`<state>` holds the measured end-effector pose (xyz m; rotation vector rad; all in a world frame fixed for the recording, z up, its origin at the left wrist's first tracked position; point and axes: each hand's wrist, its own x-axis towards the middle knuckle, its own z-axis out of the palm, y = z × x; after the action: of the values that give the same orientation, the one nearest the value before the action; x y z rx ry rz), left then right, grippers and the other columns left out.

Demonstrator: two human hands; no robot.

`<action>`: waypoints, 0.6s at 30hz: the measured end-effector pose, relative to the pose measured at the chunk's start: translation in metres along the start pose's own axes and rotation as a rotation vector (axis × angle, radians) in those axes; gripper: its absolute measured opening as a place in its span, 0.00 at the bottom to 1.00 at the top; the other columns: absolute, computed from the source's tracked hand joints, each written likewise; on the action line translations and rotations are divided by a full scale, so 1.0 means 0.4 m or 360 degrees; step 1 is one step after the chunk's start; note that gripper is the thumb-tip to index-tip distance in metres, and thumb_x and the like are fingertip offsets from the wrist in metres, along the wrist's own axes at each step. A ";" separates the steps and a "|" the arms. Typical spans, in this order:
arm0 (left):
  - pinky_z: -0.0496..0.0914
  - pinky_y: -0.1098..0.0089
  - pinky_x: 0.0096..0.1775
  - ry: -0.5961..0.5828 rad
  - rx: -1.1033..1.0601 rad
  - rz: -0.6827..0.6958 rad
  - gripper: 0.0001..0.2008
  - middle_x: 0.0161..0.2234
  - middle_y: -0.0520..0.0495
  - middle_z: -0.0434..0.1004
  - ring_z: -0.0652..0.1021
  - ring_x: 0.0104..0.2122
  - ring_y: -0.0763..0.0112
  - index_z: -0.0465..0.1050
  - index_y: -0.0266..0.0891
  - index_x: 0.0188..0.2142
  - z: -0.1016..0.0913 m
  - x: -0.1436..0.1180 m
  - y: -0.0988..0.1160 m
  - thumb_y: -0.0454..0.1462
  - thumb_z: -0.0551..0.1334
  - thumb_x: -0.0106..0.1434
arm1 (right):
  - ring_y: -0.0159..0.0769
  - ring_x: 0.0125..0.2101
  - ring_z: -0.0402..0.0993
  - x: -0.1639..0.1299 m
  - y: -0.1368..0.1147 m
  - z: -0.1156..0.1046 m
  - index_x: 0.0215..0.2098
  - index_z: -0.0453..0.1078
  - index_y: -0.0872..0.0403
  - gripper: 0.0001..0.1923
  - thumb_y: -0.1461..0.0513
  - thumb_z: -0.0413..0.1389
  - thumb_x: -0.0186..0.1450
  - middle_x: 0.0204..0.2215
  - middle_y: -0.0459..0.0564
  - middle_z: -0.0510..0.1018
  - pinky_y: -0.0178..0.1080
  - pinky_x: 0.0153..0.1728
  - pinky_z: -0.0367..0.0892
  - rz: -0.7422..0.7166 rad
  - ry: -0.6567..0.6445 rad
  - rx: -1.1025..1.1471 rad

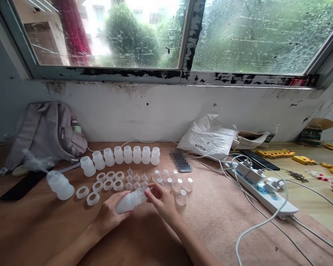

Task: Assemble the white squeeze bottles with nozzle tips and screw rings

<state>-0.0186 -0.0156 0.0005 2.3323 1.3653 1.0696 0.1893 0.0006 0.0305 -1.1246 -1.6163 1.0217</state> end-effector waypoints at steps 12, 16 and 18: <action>0.71 0.66 0.38 -0.0020 0.0020 0.0162 0.25 0.38 0.46 0.74 0.74 0.36 0.64 0.63 0.42 0.45 0.002 0.001 0.006 0.46 0.63 0.49 | 0.31 0.14 0.61 -0.042 0.039 0.065 0.39 0.58 0.50 0.14 0.51 0.39 0.65 0.11 0.38 0.60 0.33 0.17 0.56 0.0078 -0.0082 -0.0018; 0.71 0.66 0.35 0.0020 0.0117 0.0246 0.23 0.36 0.45 0.74 0.74 0.34 0.64 0.63 0.39 0.45 0.011 0.000 0.008 0.45 0.62 0.51 | 0.33 0.16 0.61 -0.054 0.057 0.084 0.37 0.58 0.49 0.14 0.51 0.37 0.65 0.15 0.41 0.62 0.35 0.18 0.56 0.0028 -0.0027 -0.0080; 0.71 0.66 0.35 0.0033 0.0152 0.0275 0.22 0.36 0.45 0.74 0.74 0.34 0.64 0.63 0.39 0.45 0.017 -0.002 0.005 0.45 0.61 0.52 | 0.33 0.16 0.60 -0.054 0.060 0.088 0.37 0.57 0.49 0.14 0.50 0.38 0.64 0.16 0.41 0.63 0.35 0.18 0.55 0.0042 0.0003 -0.0086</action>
<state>-0.0128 -0.0163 -0.0035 2.5550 1.2669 1.1013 0.1651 -0.0188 -0.0060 -1.1851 -1.6401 0.9989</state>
